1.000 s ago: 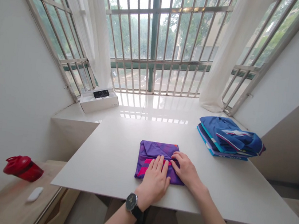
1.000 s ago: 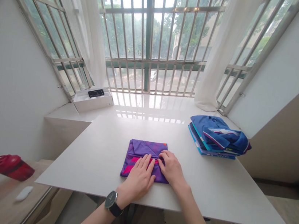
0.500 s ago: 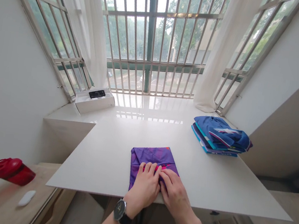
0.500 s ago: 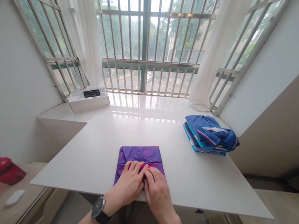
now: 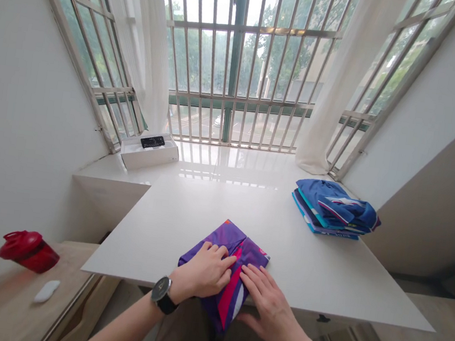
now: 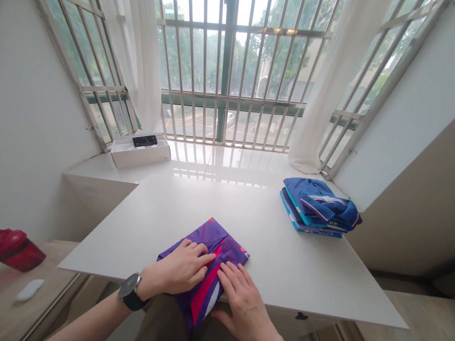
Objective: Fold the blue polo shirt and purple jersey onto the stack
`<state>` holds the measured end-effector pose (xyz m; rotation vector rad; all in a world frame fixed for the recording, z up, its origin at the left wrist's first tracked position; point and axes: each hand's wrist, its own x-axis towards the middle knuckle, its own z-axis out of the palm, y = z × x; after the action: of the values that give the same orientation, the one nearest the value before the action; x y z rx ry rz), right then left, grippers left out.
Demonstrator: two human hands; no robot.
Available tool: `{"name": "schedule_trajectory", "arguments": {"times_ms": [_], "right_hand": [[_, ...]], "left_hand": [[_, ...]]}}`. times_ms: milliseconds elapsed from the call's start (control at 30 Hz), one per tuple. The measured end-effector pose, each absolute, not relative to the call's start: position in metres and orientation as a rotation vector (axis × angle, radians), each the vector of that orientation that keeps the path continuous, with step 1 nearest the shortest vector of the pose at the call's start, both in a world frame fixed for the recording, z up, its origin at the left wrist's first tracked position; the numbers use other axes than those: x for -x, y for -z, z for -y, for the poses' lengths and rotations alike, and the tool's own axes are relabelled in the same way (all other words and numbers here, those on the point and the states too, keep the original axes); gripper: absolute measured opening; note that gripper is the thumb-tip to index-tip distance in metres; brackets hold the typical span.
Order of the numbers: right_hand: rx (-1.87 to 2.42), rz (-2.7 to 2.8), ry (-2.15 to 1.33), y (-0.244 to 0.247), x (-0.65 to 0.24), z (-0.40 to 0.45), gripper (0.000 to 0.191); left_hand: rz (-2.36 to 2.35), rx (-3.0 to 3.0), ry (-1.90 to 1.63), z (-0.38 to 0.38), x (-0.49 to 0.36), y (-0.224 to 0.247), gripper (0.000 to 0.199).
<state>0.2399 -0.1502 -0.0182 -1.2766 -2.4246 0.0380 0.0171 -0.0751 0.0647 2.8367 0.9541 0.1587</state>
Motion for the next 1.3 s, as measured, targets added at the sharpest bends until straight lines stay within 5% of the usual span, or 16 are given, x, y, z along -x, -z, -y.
{"name": "schedule_trajectory", "arguments": {"times_ms": [267,400,600,967,1167,1300], "right_hand": [[1.141,2.44,0.221,0.026,-0.233,0.164,0.084],[1.055,2.483,0.337,0.036,-0.225,0.164,0.069],[1.018,2.4,0.376,0.042,-0.222,0.159,0.052],[0.86,2.334,-0.069,0.019,-0.229,0.161,0.045],[0.931,1.992,-0.699,-0.033,-0.228,0.162,0.027],[1.193,1.63,-0.955,-0.087,-0.226,0.133,0.035]], "left_hand": [[-0.78,-2.619,-0.279,0.063,0.075,-0.053,0.045],[-0.758,-2.808,-0.116,0.08,0.095,-0.022,0.091],[-0.798,-3.087,-0.297,0.093,0.095,0.004,0.058],[-0.618,-2.758,-0.497,0.101,0.074,-0.018,0.03],[-0.538,-1.994,-0.6,0.104,0.067,-0.058,0.029],[-0.685,-1.379,-0.711,0.082,0.052,-0.078,0.044]]}}
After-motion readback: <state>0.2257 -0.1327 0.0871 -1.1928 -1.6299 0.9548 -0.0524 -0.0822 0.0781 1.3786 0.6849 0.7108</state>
